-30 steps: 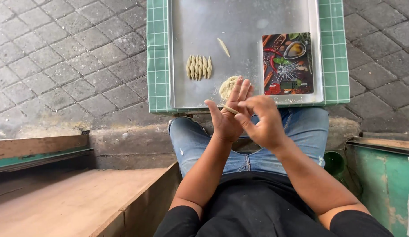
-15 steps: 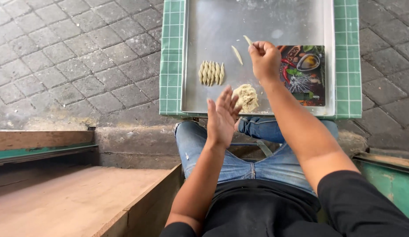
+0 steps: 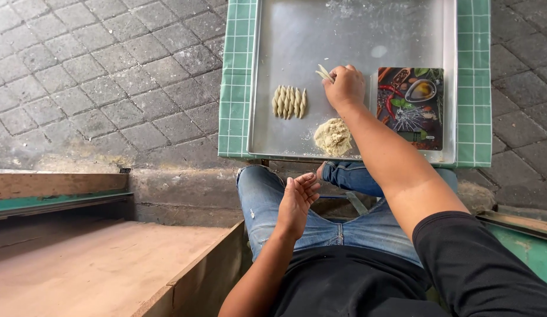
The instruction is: Hand-shaping small pieces of dough into twisted snack shapes on a metal tray.
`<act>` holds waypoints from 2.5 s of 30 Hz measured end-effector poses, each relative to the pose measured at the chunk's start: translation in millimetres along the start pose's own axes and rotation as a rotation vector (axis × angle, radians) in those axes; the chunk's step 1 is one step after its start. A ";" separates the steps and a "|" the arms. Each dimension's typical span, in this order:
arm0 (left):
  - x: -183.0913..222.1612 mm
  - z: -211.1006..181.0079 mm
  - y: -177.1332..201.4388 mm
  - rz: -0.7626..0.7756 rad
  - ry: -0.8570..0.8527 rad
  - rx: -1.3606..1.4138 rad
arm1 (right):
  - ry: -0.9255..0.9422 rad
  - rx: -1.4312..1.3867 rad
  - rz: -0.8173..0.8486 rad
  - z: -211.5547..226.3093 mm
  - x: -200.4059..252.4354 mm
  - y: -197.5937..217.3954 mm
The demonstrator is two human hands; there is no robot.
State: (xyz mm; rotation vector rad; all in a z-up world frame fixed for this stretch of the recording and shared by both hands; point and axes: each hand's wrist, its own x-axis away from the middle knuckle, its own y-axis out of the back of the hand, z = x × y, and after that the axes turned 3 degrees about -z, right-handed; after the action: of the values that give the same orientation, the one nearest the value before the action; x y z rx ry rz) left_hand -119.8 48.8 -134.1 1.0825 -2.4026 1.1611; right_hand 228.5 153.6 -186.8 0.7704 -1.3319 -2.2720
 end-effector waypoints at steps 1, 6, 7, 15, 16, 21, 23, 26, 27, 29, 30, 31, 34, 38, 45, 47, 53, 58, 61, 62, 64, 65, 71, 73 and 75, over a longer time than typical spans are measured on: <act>-0.3 3.1 -0.2 0.003 0.004 0.000 | -0.004 0.003 0.000 -1.8 4.3 4.9; -7.8 17.6 -1.0 0.041 0.040 0.006 | 0.244 -0.038 0.022 -8.2 12.9 31.6; -8.0 20.5 -1.6 0.040 0.041 0.008 | 0.245 -0.037 0.024 -3.9 14.8 40.5; -11.5 44.6 -5.5 0.053 0.061 -0.042 | 0.375 -0.016 0.094 -17.2 15.7 34.1; -8.7 44.0 -6.5 0.051 0.061 -0.042 | 0.375 -0.017 0.096 -19.1 17.7 35.5; -3.7 43.1 -11.1 0.041 0.090 -0.070 | 0.590 0.031 0.083 -29.8 22.8 46.5; -10.5 56.0 -7.9 0.045 0.099 -0.066 | 0.562 -0.028 0.107 -35.7 21.5 45.7; -16.1 55.1 -9.2 0.059 0.107 -0.069 | 0.320 -0.247 0.221 -34.6 17.2 52.2; -15.6 52.9 -10.7 0.067 0.109 -0.076 | 0.102 -0.404 0.310 -34.3 17.9 56.2; -14.9 31.9 -28.2 0.074 0.078 -0.060 | -0.113 -0.671 0.388 -11.4 29.4 100.2; -13.7 21.6 -36.5 0.078 0.042 -0.043 | -0.328 -0.939 0.462 0.6 35.9 122.1; -15.9 10.7 -45.2 0.080 0.046 -0.044 | -0.332 -0.939 0.460 4.0 43.5 133.3; -22.2 -13.6 -67.7 0.061 -0.113 0.029 | -0.360 -1.144 0.536 18.7 78.3 177.5; -34.1 -12.3 -89.5 0.049 -0.157 0.202 | 0.001 -0.794 0.401 34.5 140.8 229.3; -8.4 31.7 -93.0 0.012 -0.135 0.173 | 0.115 -0.647 0.210 18.7 216.5 257.5; 1.8 33.2 -96.2 0.004 -0.131 0.173 | 0.064 -0.734 0.213 10.8 228.6 257.8; 16.3 27.2 -100.8 0.025 -0.151 0.124 | -0.061 -0.930 0.209 1.5 252.2 258.8; 15.5 19.2 -101.1 0.036 -0.148 0.063 | -0.172 -0.978 0.258 9.7 250.9 268.6; 9.4 12.3 -98.5 0.047 -0.145 0.019 | -0.355 -1.200 0.385 11.3 246.7 275.0; 7.2 13.1 -96.6 0.046 -0.136 0.000 | -0.380 -1.239 0.410 9.7 246.5 274.2; 4.6 13.2 -94.9 0.044 -0.131 -0.019 | -0.402 -1.278 0.437 5.7 246.6 270.6; 4.6 13.1 -94.7 0.042 -0.136 -0.010 | -0.403 -1.285 0.444 3.2 247.7 267.6; 9.3 9.0 -93.8 0.015 -0.138 -0.007 | -0.396 -1.298 0.455 -5.0 255.6 247.7; 9.7 10.3 -92.9 0.009 -0.140 -0.017 | -0.415 -1.303 0.445 -5.9 257.7 242.4; 9.0 13.4 -90.9 -0.001 -0.154 -0.019 | -0.434 -1.289 0.404 -6.3 260.7 236.1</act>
State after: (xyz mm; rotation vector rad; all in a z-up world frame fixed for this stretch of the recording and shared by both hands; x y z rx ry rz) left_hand -59.3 -2.6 -86.9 1.2076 -2.5224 1.0894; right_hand 45.4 -113.2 -48.7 -0.4056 0.0746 -2.3511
